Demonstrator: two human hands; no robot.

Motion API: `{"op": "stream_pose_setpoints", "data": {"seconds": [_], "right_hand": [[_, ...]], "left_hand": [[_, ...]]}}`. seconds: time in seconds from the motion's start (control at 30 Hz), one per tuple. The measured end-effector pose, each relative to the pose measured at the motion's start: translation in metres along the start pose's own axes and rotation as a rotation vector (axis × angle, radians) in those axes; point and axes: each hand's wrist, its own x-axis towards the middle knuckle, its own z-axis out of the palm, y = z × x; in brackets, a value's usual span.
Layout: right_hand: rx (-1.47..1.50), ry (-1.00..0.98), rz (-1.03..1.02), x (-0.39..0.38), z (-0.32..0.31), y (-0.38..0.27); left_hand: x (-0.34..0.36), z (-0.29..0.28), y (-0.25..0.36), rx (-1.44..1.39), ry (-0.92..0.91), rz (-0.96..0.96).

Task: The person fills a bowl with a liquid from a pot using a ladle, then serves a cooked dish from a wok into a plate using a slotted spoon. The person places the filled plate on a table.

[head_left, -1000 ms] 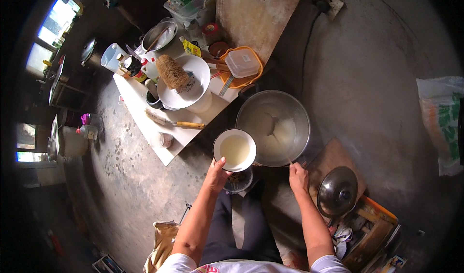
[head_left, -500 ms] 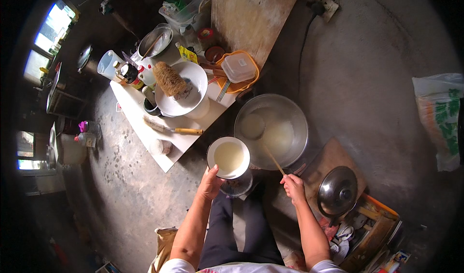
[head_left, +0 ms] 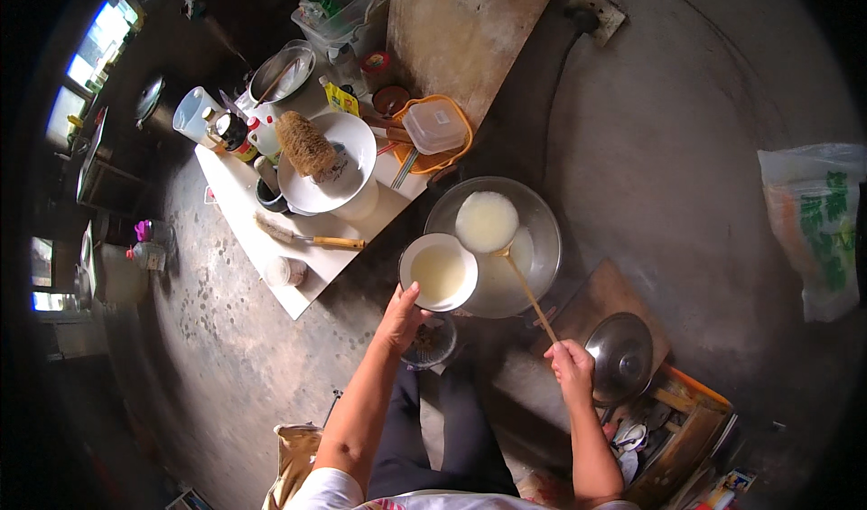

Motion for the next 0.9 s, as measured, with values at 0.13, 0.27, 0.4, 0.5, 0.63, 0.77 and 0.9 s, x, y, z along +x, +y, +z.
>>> {"op": "stream_pose_setpoints", "data": {"seconds": [0.13,0.27,0.4,0.5,0.63,0.77,0.9], "right_hand": [[-0.299,0.137,-0.253,-0.013,0.001,0.01],[-0.694,0.31,-0.639,-0.023,0.001,0.01],[-0.821,0.327,-0.771,-0.022,0.0,0.012],[-0.512,0.248,-0.506,-0.015,0.006,0.02],[0.004,0.094,-0.014,-0.004,-0.001,0.035],[-0.543,0.339,-0.419,0.05,-0.012,0.047],[-0.99,0.386,-0.218,0.085,-0.006,0.043]], "left_hand": [[0.015,0.016,-0.002,-0.048,-0.03,0.02],[0.02,0.02,-0.002,-0.071,-0.043,0.007],[0.016,0.017,-0.005,-0.106,-0.051,0.036],[0.019,0.012,-0.009,-0.118,-0.039,0.029],[0.021,-0.003,-0.012,-0.15,-0.037,0.029],[0.016,-0.009,-0.01,-0.103,-0.021,0.062],[-0.001,-0.004,-0.002,-0.126,0.004,0.05]]}}
